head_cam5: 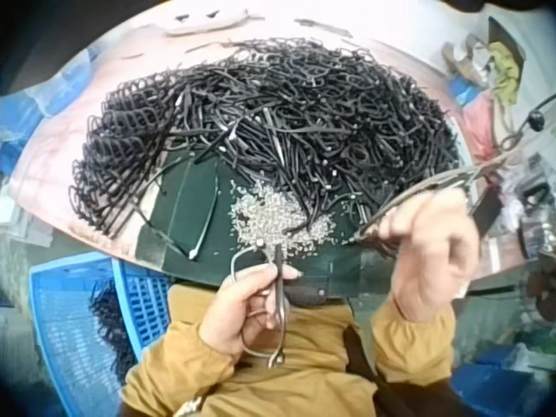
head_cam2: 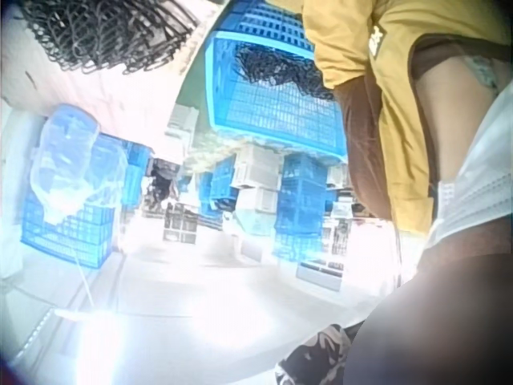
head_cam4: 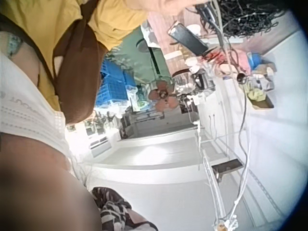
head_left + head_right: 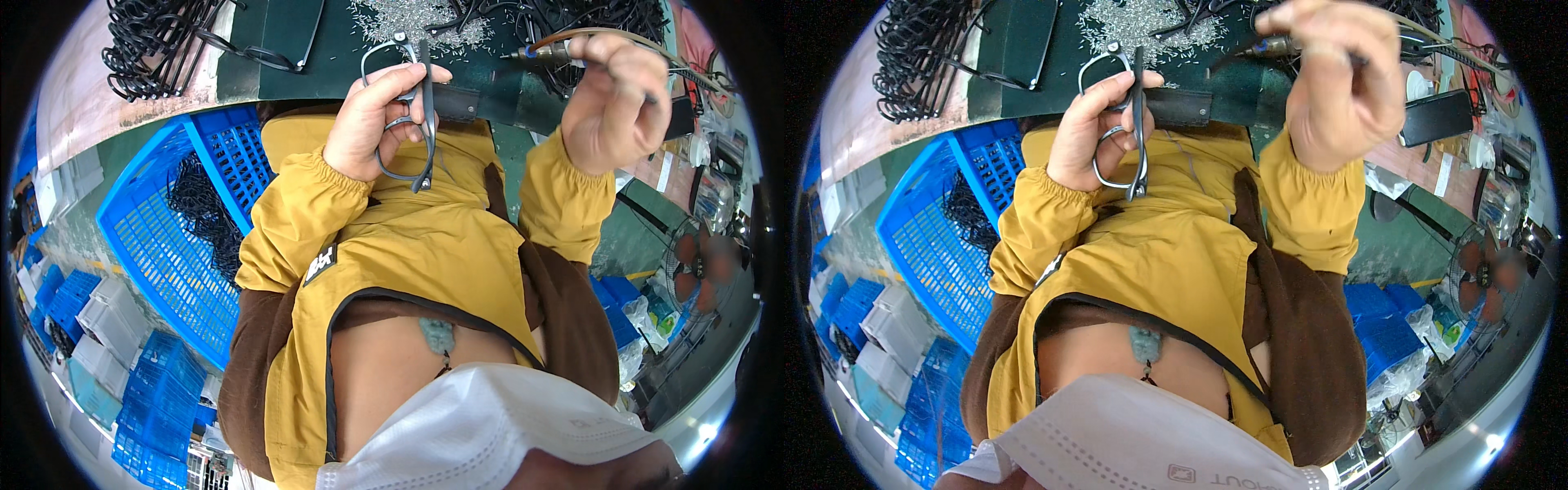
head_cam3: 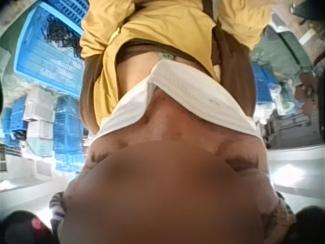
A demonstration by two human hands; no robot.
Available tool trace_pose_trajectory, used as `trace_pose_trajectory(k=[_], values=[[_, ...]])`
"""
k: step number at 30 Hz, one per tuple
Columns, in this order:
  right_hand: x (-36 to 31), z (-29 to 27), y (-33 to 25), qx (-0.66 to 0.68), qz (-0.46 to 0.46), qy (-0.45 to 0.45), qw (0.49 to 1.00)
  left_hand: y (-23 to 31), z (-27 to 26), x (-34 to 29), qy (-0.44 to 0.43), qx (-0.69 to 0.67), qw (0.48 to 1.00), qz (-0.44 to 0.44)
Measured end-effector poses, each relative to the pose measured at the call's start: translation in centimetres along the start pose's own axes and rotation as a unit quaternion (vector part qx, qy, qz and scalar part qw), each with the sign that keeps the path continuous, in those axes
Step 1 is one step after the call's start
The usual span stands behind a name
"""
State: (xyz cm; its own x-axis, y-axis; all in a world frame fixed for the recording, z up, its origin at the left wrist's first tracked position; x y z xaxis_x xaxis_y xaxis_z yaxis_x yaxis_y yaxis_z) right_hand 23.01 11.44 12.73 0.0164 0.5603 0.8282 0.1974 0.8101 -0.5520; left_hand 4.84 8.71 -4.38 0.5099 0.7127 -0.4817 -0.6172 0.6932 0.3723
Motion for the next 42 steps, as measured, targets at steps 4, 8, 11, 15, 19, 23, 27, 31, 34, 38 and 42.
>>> trace_pose_trajectory(k=[4,8,11,15,19,23,27,31,34,38,42], values=[[5.8,5.5,-0.5,-0.314,-0.180,0.052,0.931,0.3,-0.3,-0.1,-0.013,0.024,1.000,0.003],[-0.6,9.2,-0.5,-0.240,-0.128,-0.347,0.898,1.1,-1.3,-0.6,0.029,-0.001,1.000,-0.012],[-7.5,9.5,0.3,-0.146,-0.073,-0.455,0.875,0.6,-2.8,-0.9,0.109,-0.009,0.993,-0.048],[-6.8,3.0,0.8,-0.185,0.067,-0.210,0.958,-3.7,-1.4,-1.0,0.028,-0.016,0.986,-0.162],[-9.0,1.8,2.2,-0.266,0.193,-0.150,0.933,-6.7,-1.3,-1.3,0.010,0.037,0.979,-0.199],[-14.4,1.5,6.0,-0.032,0.406,-0.131,0.904,-6.5,-1.5,-1.2,0.005,0.063,0.985,-0.161],[-15.5,1.0,6.9,0.001,0.366,-0.167,0.916,-6.3,-1.5,-1.2,-0.002,0.099,0.984,-0.149],[-14.5,1.0,6.6,0.036,0.350,-0.117,0.929,-6.3,-1.6,-1.0,-0.006,0.114,0.983,-0.142],[-13.3,2.0,5.9,-0.021,0.344,-0.168,0.924,-6.2,-1.6,-0.9,0.005,0.120,0.984,-0.132],[-9.8,2.9,5.8,-0.139,0.246,-0.293,0.914,-6.0,-0.8,-0.7,0.007,0.136,0.984,-0.115],[-8.7,3.3,6.3,-0.186,0.184,-0.350,0.900,-5.8,0.0,-0.7,0.015,0.130,0.984,-0.117]])
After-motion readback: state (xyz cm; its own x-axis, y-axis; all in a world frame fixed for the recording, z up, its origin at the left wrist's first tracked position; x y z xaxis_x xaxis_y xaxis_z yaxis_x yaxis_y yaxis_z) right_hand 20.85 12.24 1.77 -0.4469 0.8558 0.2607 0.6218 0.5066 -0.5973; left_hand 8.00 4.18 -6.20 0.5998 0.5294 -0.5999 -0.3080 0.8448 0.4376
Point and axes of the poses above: each hand's wrist, its own x-axis towards the middle knuckle, its own z-axis out of the palm, y = z × x, the point moved 8 cm from there along x, towards the middle knuckle, and after that the axes turned 11 degrees about -x, right-handed, at the moved point
